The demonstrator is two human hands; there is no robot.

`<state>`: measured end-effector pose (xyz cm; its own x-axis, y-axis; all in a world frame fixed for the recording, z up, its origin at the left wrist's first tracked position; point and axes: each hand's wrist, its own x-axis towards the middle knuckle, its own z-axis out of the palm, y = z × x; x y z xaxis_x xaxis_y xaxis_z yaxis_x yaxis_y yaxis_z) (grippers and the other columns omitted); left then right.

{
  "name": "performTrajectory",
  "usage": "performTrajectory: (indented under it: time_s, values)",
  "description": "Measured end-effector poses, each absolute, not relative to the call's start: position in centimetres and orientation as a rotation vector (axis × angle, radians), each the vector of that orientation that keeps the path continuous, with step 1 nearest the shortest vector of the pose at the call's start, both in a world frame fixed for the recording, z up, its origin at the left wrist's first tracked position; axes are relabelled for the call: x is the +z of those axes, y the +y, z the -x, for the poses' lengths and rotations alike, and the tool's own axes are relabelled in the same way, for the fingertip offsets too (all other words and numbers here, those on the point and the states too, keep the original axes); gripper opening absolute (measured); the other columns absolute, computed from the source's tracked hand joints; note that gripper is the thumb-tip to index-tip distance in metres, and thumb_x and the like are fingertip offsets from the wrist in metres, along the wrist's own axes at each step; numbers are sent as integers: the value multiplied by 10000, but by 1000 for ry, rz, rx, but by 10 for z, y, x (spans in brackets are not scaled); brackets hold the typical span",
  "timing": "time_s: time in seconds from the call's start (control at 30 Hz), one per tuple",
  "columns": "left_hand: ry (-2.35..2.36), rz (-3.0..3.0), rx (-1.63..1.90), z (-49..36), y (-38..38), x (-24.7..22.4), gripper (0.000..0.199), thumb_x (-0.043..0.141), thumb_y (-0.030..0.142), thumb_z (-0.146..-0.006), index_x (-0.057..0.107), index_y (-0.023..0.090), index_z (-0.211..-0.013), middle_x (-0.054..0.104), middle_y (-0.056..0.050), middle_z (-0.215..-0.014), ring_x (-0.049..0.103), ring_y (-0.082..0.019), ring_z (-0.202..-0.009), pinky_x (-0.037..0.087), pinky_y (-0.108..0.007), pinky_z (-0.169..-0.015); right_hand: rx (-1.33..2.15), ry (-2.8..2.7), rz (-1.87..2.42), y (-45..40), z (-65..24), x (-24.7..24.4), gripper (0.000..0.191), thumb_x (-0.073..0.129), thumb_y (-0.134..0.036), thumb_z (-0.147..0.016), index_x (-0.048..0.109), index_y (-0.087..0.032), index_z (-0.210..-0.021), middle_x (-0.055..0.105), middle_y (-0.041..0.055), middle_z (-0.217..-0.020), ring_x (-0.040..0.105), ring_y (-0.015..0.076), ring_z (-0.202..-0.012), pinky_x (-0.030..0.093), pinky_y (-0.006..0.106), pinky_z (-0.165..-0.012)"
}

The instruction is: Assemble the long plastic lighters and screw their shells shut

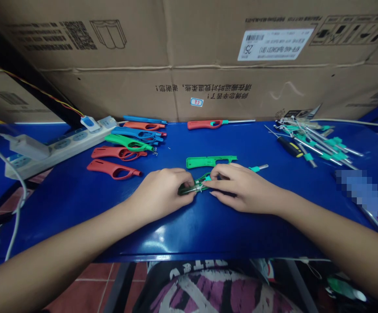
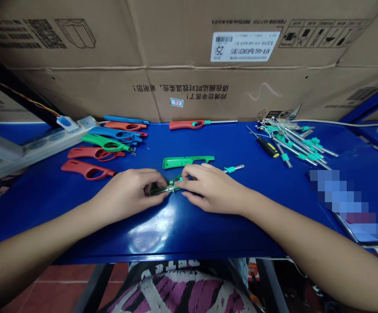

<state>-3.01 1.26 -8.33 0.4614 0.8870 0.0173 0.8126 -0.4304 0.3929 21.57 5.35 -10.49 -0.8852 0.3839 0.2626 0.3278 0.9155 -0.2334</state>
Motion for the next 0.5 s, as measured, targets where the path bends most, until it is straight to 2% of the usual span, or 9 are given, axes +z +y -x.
performTrajectory:
  time_s: [0.3, 0.5]
  values:
    - [1439, -2400, 275, 30, 12, -82, 75, 707, 275, -847, 734, 229, -900, 718, 17, -876, 652, -152, -730, 403, -239, -582, 240, -2828, 511, 51, -216, -105, 335, 490, -271, -1007, 660, -183, -1282, 580, 141, -1119, 552, 245, -1017, 478, 419, -867]
    - [1389, -2439, 259, 32, 11, -82, 147, 642, 306, -914, 753, 234, -978, 719, -8, -946, 680, -175, -814, 471, -256, -659, 164, -2849, 516, 51, -215, -105, 345, 474, -277, -1011, 661, -171, -1281, 589, 155, -1127, 556, 265, -1021, 472, 434, -858]
